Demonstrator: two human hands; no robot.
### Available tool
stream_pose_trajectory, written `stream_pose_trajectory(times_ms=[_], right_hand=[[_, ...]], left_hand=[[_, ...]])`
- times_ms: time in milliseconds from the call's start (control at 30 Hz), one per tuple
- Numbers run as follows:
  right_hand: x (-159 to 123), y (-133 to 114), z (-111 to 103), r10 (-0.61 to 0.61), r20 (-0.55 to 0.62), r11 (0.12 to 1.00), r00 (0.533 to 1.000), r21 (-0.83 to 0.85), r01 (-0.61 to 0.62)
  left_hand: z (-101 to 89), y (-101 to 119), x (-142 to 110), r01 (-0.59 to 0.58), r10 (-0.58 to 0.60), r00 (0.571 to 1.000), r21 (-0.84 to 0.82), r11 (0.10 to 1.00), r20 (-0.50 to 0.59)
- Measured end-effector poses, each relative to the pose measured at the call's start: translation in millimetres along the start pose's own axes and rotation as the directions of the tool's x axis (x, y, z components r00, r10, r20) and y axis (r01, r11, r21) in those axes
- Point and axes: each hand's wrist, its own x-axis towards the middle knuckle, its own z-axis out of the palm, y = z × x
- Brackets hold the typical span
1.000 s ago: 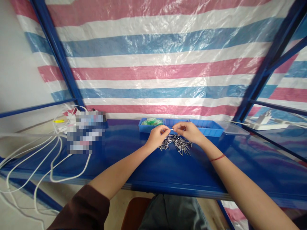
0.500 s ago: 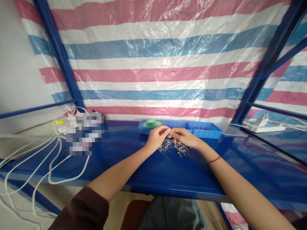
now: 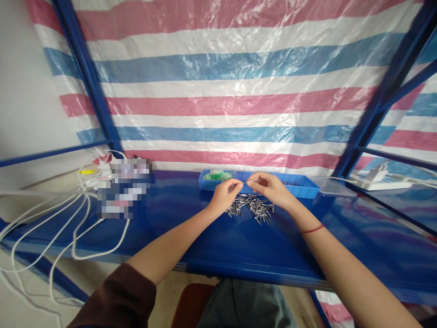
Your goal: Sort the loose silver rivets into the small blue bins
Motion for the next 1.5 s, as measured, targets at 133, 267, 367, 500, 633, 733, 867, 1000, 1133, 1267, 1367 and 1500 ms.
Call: stream_pose_trajectory(times_ms=[133, 267, 367, 500, 633, 733, 867, 1000, 1133, 1267, 1367, 1500], right_hand=[[1.5, 2.3, -7.1, -0.049, -0.051, 0.977, 0.997, -0.211, 0.038], [3.5, 16.2, -36.2, -0.099, -0.352, 0.888, 0.931, -0.454, -0.077], [0.8, 33.9, -62.6, -0.093, -0.543, 0.768, 0.835, -0.572, -0.287], [-5.0, 58.2, -79.8, -0.056, -0.581, 0.563, 0.812, -0.69, -0.454], [-5.7, 71.1, -77.6, 0.002, -0.608, 0.447, 0.794, -0.71, -0.545], [-3.3, 73.5, -74.0, -0.04, -0.579, 0.495, 0.814, -0.719, -0.488], [0.7, 72.0, -67.9, -0.135, -0.499, 0.563, 0.856, -0.749, -0.348], [5.5, 62.1, -55.0, -0.154, -0.395, 0.624, 0.906, -0.749, -0.221], [9.0, 46.9, -39.0, -0.105, -0.259, 0.712, 0.96, -0.693, -0.109], [8.4, 34.9, -25.9, -0.119, -0.147, 0.768, 0.982, -0.64, -0.003], [6.8, 29.5, -19.6, -0.114, -0.102, 0.789, 0.988, -0.614, 0.028], [6.0, 26.9, -15.5, -0.098, -0.102, 0.807, 0.99, -0.59, 0.019]], left_hand=[[1.3, -2.8, -1.2, -0.015, 0.013, 0.999, 0.071, 0.997, 0.032], [-0.9, -2.6, -6.8, -0.142, 0.093, 0.978, 0.267, 0.953, 0.186], [-3.1, -1.2, -11.4, -0.257, 0.09, 0.921, 0.417, 0.872, 0.38], [-2.3, 1.3, -13.6, -0.322, 0.031, 0.856, 0.486, 0.813, 0.516], [0.0, 3.6, -13.5, -0.367, 0.073, 0.856, 0.503, 0.783, 0.511], [0.7, 3.8, -14.5, -0.376, 0.094, 0.865, 0.511, 0.773, 0.493], [0.9, 2.4, -14.8, -0.369, 0.103, 0.874, 0.511, 0.776, 0.475], [0.6, 2.8, -12.4, -0.389, 0.134, 0.867, 0.483, 0.785, 0.48], [0.6, 5.3, -12.2, -0.437, 0.172, 0.852, 0.492, 0.753, 0.495], [1.3, 6.4, -14.6, -0.459, 0.177, 0.847, 0.523, 0.718, 0.501], [1.6, 6.0, -15.0, -0.472, 0.19, 0.834, 0.494, 0.73, 0.518], [2.1, 5.9, -13.6, -0.487, 0.207, 0.821, 0.463, 0.741, 0.532]])
